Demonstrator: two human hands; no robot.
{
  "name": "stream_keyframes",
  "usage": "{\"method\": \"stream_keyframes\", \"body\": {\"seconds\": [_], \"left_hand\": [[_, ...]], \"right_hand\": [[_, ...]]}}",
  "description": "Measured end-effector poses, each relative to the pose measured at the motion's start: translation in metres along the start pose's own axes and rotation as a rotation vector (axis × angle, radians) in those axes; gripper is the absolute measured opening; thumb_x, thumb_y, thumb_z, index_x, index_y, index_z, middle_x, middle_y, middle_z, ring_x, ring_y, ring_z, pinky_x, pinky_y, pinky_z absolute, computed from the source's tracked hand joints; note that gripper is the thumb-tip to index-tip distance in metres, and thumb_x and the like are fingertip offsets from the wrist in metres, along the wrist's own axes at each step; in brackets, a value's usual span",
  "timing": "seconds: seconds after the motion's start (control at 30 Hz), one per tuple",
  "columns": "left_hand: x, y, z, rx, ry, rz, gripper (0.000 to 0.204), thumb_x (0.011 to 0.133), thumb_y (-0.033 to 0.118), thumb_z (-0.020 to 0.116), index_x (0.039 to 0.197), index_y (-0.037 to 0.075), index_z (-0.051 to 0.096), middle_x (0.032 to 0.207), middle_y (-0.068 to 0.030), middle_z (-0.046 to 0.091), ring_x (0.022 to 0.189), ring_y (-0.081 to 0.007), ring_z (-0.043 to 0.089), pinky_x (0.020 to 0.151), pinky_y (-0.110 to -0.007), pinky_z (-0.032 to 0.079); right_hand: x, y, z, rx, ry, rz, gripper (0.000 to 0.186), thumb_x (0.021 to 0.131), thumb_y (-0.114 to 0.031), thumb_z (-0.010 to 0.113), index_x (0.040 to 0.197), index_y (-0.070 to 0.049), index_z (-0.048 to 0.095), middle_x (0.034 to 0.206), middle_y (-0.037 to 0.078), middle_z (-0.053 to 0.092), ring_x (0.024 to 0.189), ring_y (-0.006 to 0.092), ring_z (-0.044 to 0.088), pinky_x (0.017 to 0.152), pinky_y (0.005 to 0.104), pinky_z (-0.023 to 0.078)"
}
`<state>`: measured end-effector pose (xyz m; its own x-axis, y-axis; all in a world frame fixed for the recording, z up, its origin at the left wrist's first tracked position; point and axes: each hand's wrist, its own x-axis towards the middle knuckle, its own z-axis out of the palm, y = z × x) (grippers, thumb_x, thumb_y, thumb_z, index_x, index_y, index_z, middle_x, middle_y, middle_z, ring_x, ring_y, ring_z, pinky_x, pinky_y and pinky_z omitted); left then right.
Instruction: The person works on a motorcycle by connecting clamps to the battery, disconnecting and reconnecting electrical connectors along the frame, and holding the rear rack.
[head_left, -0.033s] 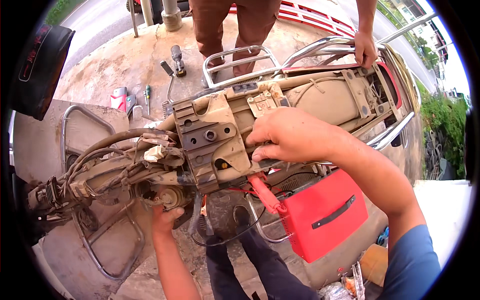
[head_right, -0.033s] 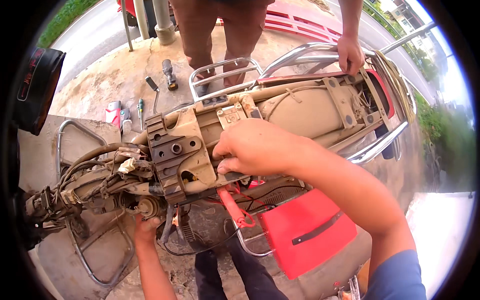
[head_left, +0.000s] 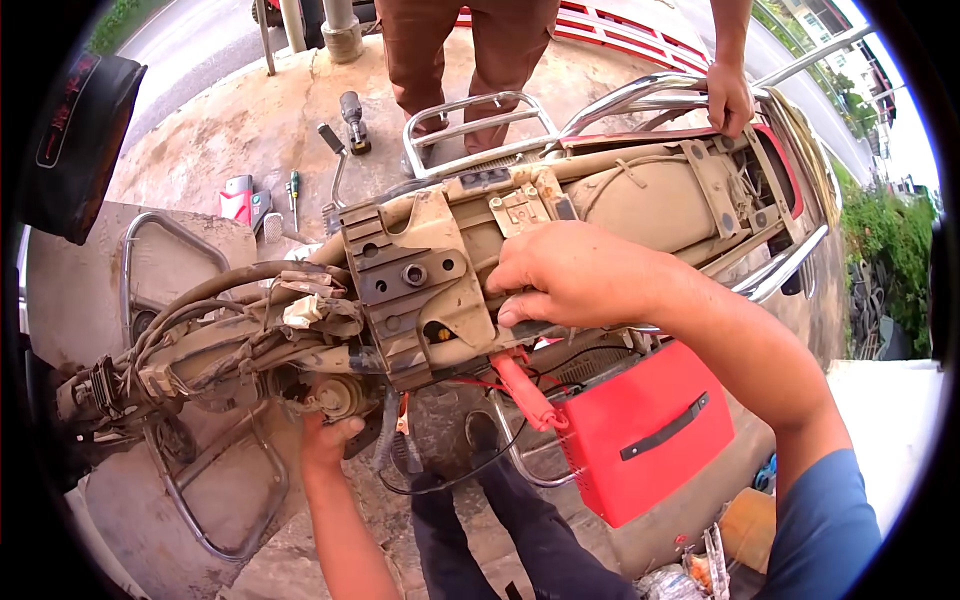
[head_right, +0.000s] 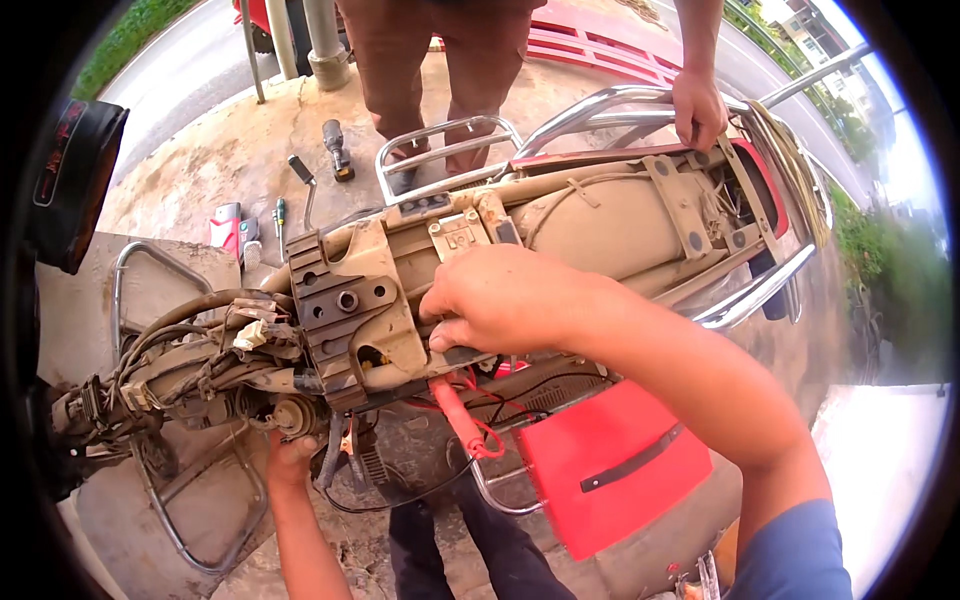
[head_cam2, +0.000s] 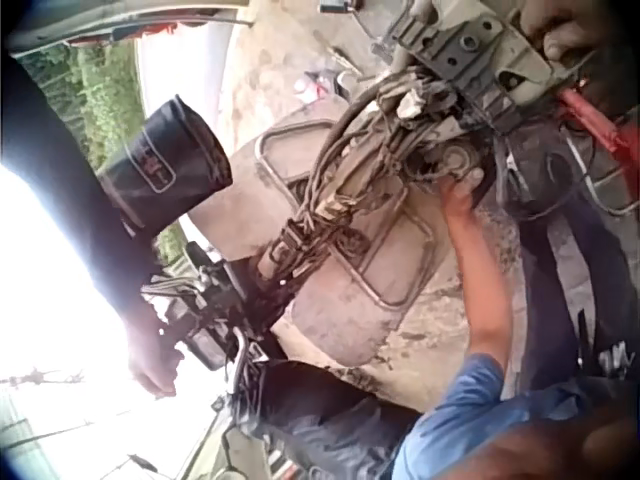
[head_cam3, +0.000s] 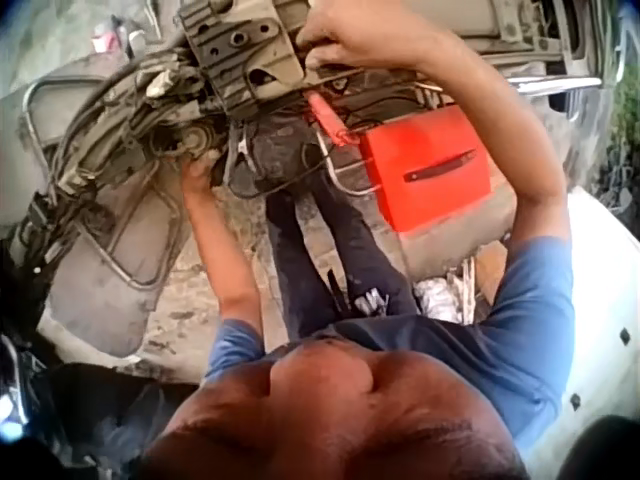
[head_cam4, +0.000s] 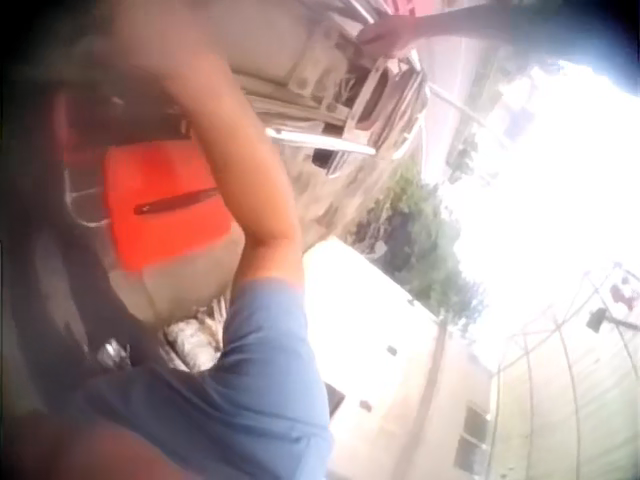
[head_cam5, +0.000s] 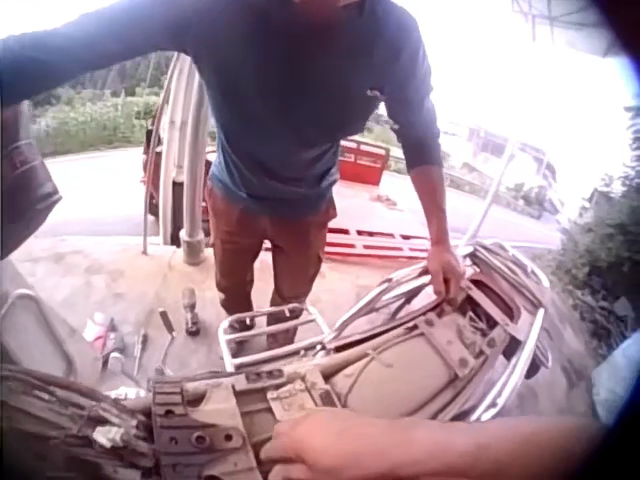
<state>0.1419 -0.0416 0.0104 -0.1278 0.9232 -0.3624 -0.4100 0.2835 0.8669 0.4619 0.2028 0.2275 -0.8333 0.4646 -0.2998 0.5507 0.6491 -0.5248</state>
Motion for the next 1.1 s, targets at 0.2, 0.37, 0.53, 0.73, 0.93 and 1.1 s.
{"method": "stream_keyframes", "body": {"seconds": [0.2, 0.37, 0.53, 0.73, 0.93, 1.1], "left_hand": [[-0.002, -0.006, 0.002, -0.052, 0.009, -0.039, 0.101, 0.062, 0.029, 0.096, 0.147, 0.000, 0.051, 0.135, -0.0072, 0.062, 0.127, -0.0252, 0.058, 0.110, -0.041, 0.044], [-0.005, -0.002, 0.000, -0.104, 0.032, -0.047, 0.097, 0.062, 0.023, 0.094, 0.145, -0.002, 0.050, 0.139, -0.0092, 0.059, 0.129, -0.0263, 0.057, 0.111, -0.041, 0.044], [-0.008, -0.005, 0.000, -0.093, 0.074, -0.054, 0.097, 0.062, 0.024, 0.094, 0.146, 0.001, 0.050, 0.141, -0.0092, 0.058, 0.130, -0.0264, 0.056, 0.112, -0.042, 0.043], [-0.023, 0.011, -0.007, 0.010, 0.115, -0.135, 0.091, 0.070, 0.025, 0.092, 0.146, 0.001, 0.050, 0.140, -0.0088, 0.059, 0.130, -0.0252, 0.054, 0.112, -0.039, 0.040], [-0.072, 0.096, 0.087, 0.928, 0.254, -0.234, 0.040, 0.095, 0.016, 0.073, 0.126, -0.006, 0.063, 0.109, -0.0108, 0.071, 0.097, -0.0187, 0.064, 0.083, -0.031, 0.051], [-0.083, 0.205, 0.207, 1.344, 0.039, 0.289, 0.018, 0.093, 0.009, 0.072, 0.110, 0.005, 0.075, 0.106, -0.0114, 0.073, 0.102, -0.0277, 0.067, 0.108, -0.046, 0.042]], "right_hand": [[0.018, 0.002, -0.009, -0.118, -0.152, 0.025, 0.019, 0.082, -0.022, 0.075, 0.090, -0.004, 0.075, 0.084, 0.018, 0.071, 0.089, 0.0402, 0.069, 0.077, 0.0509, 0.054], [0.014, 0.028, -0.013, -0.035, 0.008, -0.100, 0.019, 0.079, -0.024, 0.077, 0.083, -0.006, 0.077, 0.078, 0.018, 0.072, 0.081, 0.0404, 0.071, 0.072, 0.0505, 0.056], [0.007, 0.034, -0.005, -0.119, 0.064, -0.030, 0.024, 0.086, -0.027, 0.073, 0.085, -0.004, 0.073, 0.085, 0.016, 0.070, 0.086, 0.0390, 0.069, 0.075, 0.0513, 0.055], [0.012, 0.035, -0.004, -0.069, 0.054, -0.075, 0.024, 0.085, -0.028, 0.073, 0.089, -0.005, 0.076, 0.082, 0.017, 0.070, 0.087, 0.0398, 0.069, 0.076, 0.0511, 0.055], [-0.002, 0.040, -0.007, -0.009, -0.040, -0.012, 0.019, 0.084, -0.023, 0.073, 0.093, -0.007, 0.078, 0.086, 0.017, 0.073, 0.089, 0.0379, 0.071, 0.079, 0.0503, 0.056], [0.003, 0.019, -0.022, -0.158, -0.079, -0.056, 0.016, 0.080, -0.017, 0.074, 0.078, -0.001, 0.075, 0.075, 0.020, 0.071, 0.077, 0.0371, 0.073, 0.066, 0.0481, 0.058]]}}
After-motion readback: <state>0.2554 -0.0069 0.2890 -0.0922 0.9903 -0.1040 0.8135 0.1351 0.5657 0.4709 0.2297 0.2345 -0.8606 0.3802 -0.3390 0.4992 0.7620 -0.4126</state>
